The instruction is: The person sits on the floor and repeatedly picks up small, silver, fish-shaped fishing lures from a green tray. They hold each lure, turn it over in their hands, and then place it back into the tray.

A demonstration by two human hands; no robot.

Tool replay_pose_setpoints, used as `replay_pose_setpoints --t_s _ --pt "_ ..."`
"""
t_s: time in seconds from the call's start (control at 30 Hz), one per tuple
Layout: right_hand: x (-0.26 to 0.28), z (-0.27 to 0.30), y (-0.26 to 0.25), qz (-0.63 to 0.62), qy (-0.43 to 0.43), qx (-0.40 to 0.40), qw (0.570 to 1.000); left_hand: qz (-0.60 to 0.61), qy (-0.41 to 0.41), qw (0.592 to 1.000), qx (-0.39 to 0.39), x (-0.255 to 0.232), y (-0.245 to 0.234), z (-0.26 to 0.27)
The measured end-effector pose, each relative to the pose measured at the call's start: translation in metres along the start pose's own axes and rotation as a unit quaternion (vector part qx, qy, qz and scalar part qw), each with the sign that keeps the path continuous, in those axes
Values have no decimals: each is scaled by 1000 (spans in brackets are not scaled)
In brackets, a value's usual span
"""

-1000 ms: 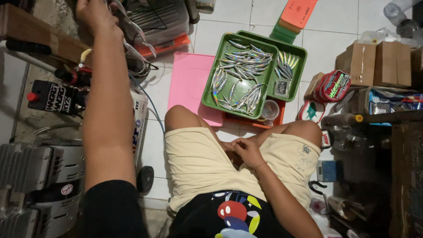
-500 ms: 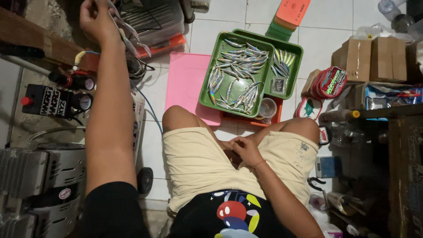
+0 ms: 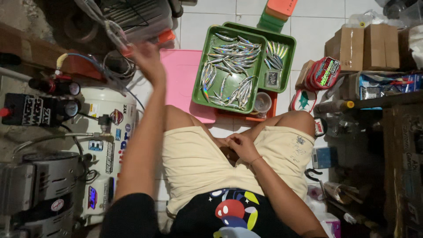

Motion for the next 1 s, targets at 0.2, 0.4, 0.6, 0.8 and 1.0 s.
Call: replay_pose_setpoints --t_s 0.2,0.4,0.6,0.8,1.0 --pt "-22 1 -7 -124 88 -83 985 -108 169 910 362 93 67 157" --pt "-12 55 -98 -98 -57 -187 976 -328 163 838 404 100 93 214" --pt "13 130 -189 61 -59 -354 931 -329 163 863 347 103 102 219" --pt "-39 148 -209 182 33 -331 925 -77 83 957 269 117 93 221" --pt "-43 150 -196 206 68 -300 929 -240 -118 911 312 117 44 189"
Point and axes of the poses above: each hand's wrist, its own z-axis away from the middle knuckle, its own y-axis out of the palm, x = y × z, the point moved 4 cm from there along -z, towards the middle knuckle, and after that the axes turned 3 degrees about -x, right-handed, at the moved point
